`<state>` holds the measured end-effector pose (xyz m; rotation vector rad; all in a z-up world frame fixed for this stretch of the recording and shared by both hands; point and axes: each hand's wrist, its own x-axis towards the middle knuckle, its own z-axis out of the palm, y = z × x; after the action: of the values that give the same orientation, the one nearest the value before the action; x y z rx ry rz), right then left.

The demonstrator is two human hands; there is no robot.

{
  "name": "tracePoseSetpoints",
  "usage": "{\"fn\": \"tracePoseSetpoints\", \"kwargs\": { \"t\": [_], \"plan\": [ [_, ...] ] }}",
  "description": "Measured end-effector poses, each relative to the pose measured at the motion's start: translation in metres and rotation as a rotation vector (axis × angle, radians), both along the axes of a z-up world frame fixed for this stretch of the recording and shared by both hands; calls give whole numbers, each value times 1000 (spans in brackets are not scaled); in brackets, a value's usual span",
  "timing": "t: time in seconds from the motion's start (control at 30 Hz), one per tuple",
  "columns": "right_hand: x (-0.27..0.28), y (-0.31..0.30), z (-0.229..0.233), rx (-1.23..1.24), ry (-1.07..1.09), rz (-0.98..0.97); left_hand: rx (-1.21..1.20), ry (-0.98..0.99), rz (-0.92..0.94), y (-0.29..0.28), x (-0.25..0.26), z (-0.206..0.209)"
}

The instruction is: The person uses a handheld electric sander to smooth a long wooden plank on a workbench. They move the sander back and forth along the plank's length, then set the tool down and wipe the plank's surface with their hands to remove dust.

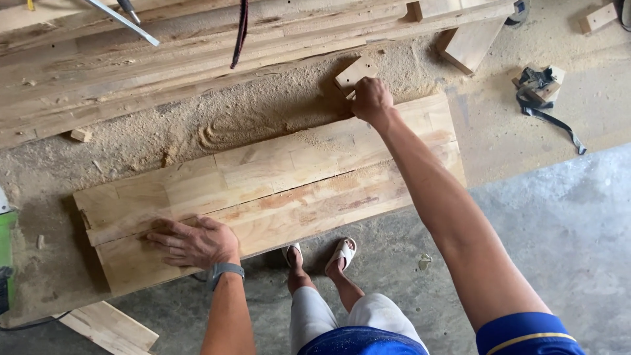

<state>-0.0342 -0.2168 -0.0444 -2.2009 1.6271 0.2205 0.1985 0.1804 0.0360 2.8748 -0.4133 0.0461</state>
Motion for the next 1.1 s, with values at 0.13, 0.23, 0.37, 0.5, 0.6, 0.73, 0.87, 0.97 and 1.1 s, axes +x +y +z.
{"fn": "tracePoseSetpoints", "kwargs": {
  "t": [0.13, 0.23, 0.37, 0.5, 0.6, 0.73, 0.87, 0.97, 1.1],
  "plan": [
    [-26, 6, 4, -69, -154, 185, 4, -2, -5, -2, -1, 4],
    [-35, 11, 28, -129, -273, 247, 17, -16, -4, -2, -1, 3],
    [-79, 26, 77, 374, -1077, -290, 18, -42, -12, 2, -2, -2],
    [-152, 72, 114, 258, -1110, -402, 39, -84, -24, -1, -7, 6],
    [-187, 100, 108, 101, -969, -371, 33, -98, -51, 2, -7, 5],
    [-177, 129, 107, 161, -596, -434, 73, -40, 69, -8, -10, 8],
    [-186, 146, 70, -217, -641, -176, 92, -30, 74, -9, -11, 10],
    [-191, 159, 55, -338, -612, -189, 117, -45, 72, -11, -12, 11],
    [-188, 177, 34, -478, -350, -198, 119, -56, 71, -9, -12, 9]
  ]
}}
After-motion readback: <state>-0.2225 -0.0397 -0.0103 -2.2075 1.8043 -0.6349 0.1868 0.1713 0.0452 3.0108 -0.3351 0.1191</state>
